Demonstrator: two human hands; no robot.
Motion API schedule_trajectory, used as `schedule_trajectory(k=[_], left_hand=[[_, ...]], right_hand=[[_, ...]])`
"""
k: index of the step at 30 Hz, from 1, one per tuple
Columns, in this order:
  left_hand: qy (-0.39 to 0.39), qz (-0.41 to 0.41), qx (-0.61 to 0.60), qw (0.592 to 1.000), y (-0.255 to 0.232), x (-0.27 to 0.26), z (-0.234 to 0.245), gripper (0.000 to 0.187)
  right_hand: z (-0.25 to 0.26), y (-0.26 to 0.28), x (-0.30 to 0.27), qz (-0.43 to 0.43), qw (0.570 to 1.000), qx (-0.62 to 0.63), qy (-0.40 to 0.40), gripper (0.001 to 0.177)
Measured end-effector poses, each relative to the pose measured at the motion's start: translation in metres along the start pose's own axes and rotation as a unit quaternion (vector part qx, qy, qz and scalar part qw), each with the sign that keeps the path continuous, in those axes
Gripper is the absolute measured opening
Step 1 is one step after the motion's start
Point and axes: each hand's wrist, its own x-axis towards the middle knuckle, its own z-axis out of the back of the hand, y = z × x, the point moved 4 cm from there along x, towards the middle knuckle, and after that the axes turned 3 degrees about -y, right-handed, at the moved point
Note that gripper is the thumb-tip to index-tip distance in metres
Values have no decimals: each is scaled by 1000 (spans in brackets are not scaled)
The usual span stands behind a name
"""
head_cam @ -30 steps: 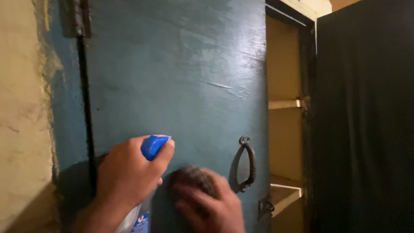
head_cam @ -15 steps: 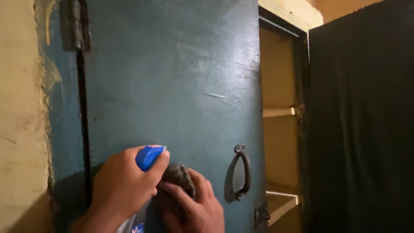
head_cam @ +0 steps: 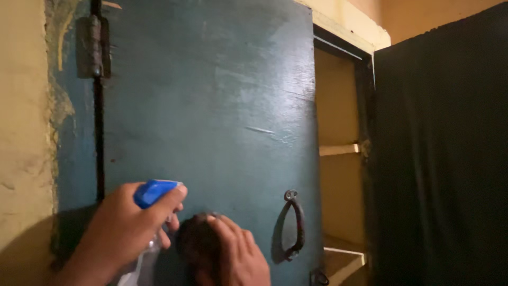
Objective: The person sprays a cleaning solution onto a teal-colored door and wipes the surface with a cloth. The person repeatedly sprays and wipes the same area around the door handle and lower edge.
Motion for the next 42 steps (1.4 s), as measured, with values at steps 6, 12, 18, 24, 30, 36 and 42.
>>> schedule_trajectory(k=[6,12,18,24,30,36,42], left_hand=[[-49,25,205,977,-24,-25,-4,45],[-64,49,228,970,-34,-29,-8,42],[-52,62,222,972,-34,-28,-8,44],[-83,5,252,964,-38,-32,-10,42],[-75,10,241,968,-34,-32,-9,46],[-66,0,240,969,-30,-32,-8,45],[-76,-16,235,969,-32,-33,-10,42]], right_hand=[[32,-26,6,-263,961,-13,-89,76],[37,-33,6,-296,945,-10,-140,76],[35,-34,3,-299,940,3,-166,78],[7,2,-4,-96,990,2,-104,62],[25,-9,-1,-74,997,4,-14,62],[50,-41,-5,-346,928,56,-122,70],[29,2,3,-260,960,16,-103,68]])
